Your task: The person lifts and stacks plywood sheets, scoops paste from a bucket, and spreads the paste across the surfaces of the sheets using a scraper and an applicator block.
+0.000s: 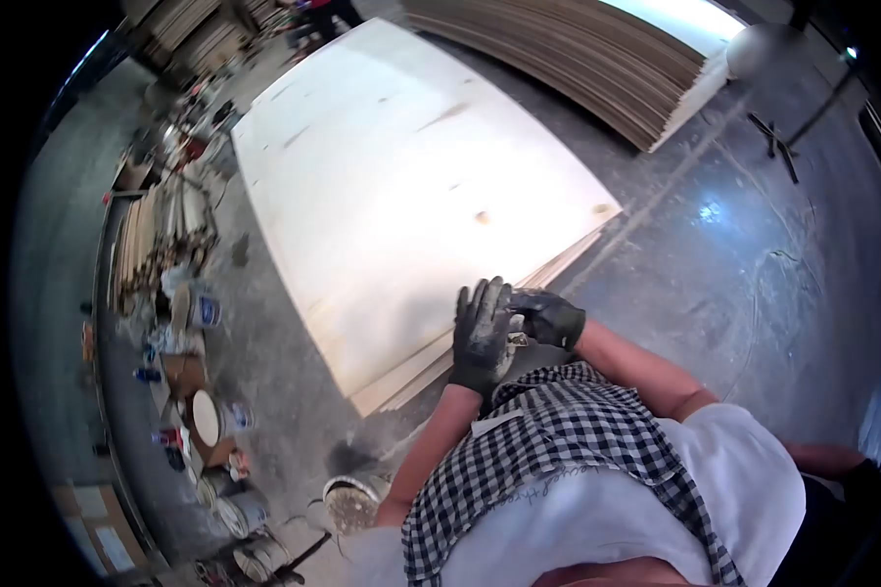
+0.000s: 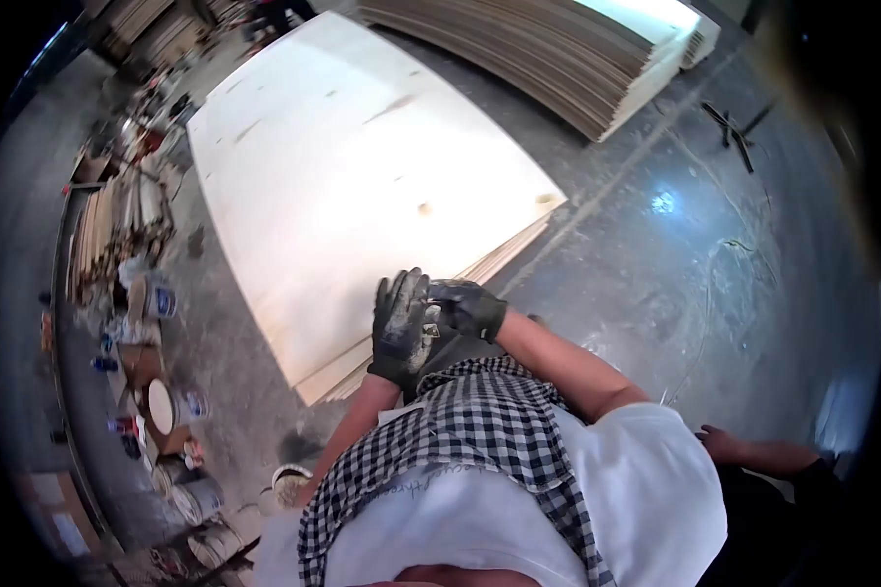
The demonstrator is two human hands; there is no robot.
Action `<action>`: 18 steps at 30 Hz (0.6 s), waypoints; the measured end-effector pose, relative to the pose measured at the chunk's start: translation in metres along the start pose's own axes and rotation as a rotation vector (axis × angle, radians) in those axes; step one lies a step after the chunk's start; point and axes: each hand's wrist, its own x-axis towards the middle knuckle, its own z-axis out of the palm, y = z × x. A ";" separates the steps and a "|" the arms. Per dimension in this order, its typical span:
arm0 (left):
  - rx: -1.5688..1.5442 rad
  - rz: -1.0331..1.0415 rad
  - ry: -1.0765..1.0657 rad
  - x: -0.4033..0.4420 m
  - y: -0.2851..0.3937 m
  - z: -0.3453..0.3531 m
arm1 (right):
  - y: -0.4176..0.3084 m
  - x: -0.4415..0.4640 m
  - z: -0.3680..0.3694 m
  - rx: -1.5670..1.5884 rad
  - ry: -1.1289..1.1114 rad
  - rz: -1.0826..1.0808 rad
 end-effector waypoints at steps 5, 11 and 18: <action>-0.501 -0.120 -0.015 0.105 0.063 0.116 | -0.025 -0.093 -0.211 0.359 0.279 -0.050; -0.744 -0.620 -0.435 0.094 0.021 0.280 | -0.092 -0.183 -0.288 0.685 0.454 -0.176; -1.736 -1.875 0.234 0.063 -0.044 0.442 | -0.140 -0.166 -0.385 0.736 0.548 -0.147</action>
